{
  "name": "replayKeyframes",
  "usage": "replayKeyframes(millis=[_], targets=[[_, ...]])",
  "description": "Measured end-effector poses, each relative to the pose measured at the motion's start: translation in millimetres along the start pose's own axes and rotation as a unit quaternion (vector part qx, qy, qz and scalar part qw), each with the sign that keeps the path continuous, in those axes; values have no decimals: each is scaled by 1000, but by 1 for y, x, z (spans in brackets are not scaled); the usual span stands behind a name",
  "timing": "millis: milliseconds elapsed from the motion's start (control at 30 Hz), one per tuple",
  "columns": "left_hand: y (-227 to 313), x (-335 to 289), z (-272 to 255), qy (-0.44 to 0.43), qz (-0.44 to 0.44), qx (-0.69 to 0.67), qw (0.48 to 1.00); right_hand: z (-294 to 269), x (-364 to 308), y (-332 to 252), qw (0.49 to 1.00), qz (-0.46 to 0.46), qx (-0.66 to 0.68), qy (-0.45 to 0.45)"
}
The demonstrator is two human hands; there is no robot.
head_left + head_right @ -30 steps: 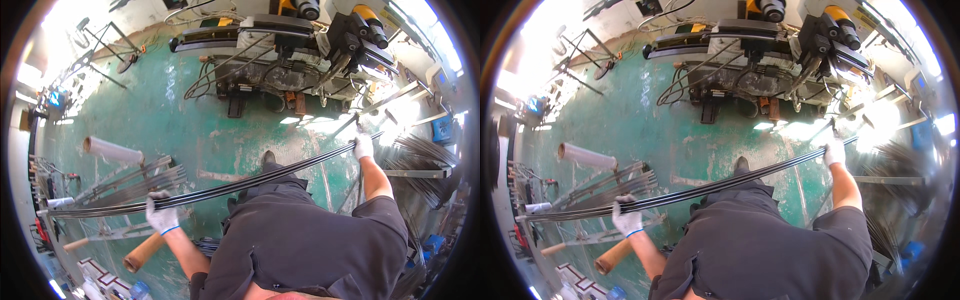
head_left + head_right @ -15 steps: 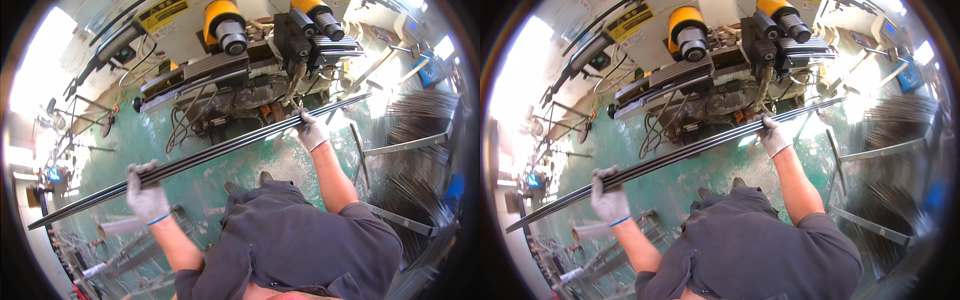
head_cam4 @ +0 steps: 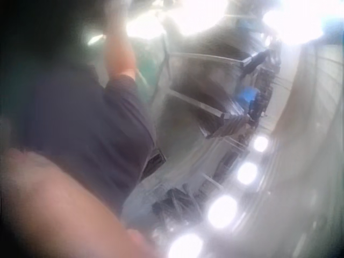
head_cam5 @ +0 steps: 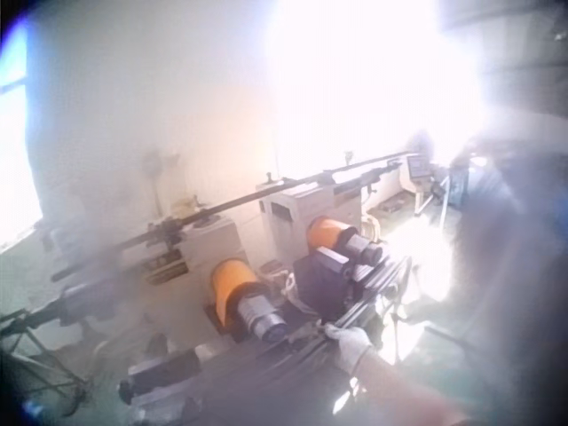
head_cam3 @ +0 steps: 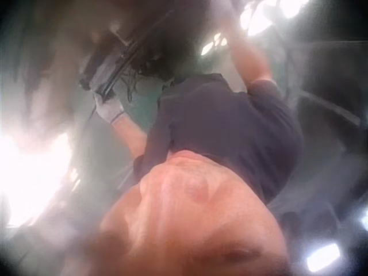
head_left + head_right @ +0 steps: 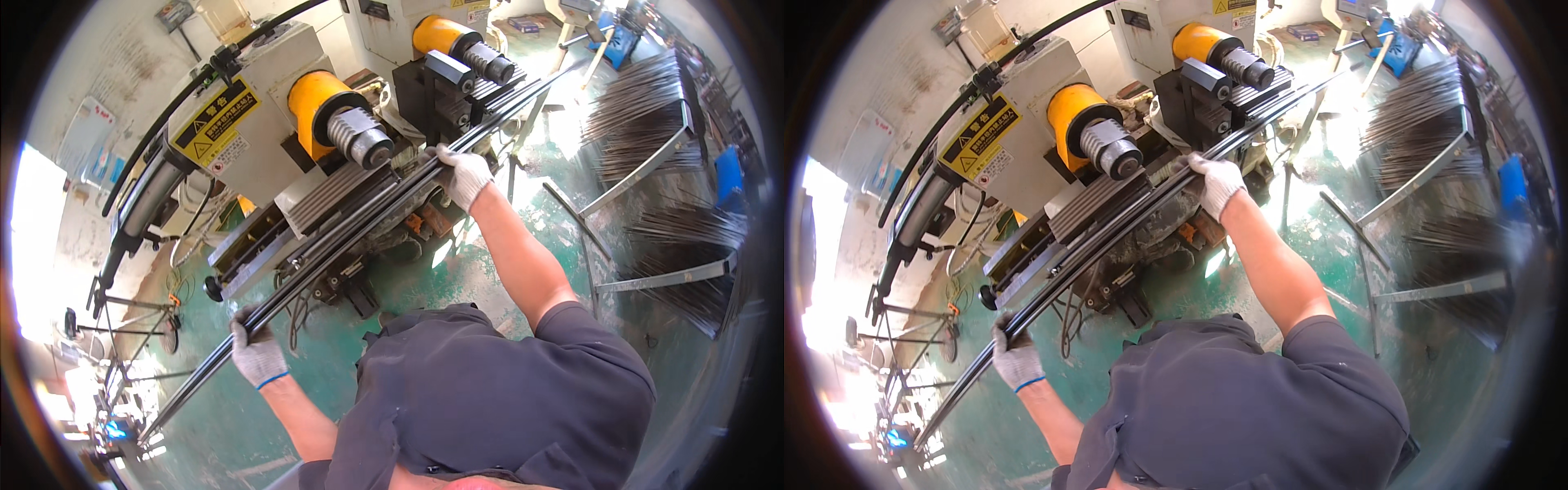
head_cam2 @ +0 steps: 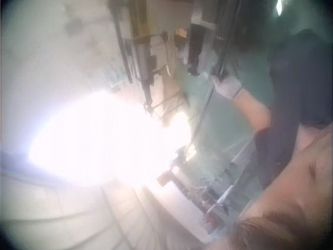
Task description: The person bends metal bars using a bending machine and then wraps a metal frame with plastic wrap.
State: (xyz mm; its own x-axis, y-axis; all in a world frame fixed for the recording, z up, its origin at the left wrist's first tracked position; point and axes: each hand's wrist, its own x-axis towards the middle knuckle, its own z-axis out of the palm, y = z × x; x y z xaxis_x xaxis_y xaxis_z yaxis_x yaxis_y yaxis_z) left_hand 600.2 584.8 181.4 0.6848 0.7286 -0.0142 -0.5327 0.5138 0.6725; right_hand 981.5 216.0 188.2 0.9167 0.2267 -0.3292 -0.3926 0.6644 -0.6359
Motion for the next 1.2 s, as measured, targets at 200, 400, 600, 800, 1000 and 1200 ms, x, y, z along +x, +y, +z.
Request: replayKeyframes(millis=[200, 400, 600, 800, 1000, 1200], targets=[[-26, 53, 1, 52, -88, -90, 991, 11, 81, 0, 987, -33, -91, 128], [10, 95, -14, 109, -53, -88, 989, 7, 126, -4, 977, -90, -100, 165], [3, 136, -25, 246, -27, -19, 969, 65, 91, 9, 926, -65, -189, 319], [-32, 135, 7, 229, -73, -18, 970, 57, 99, 42, 959, -20, -157, 235], [-16, 151, -31, 172, -57, -65, 981, 30, 129, 3, 988, -84, -33, 129], [-32, 148, -25, 181, -25, -2, 983, 82, 64, 31, 921, -57, -340, 181]])
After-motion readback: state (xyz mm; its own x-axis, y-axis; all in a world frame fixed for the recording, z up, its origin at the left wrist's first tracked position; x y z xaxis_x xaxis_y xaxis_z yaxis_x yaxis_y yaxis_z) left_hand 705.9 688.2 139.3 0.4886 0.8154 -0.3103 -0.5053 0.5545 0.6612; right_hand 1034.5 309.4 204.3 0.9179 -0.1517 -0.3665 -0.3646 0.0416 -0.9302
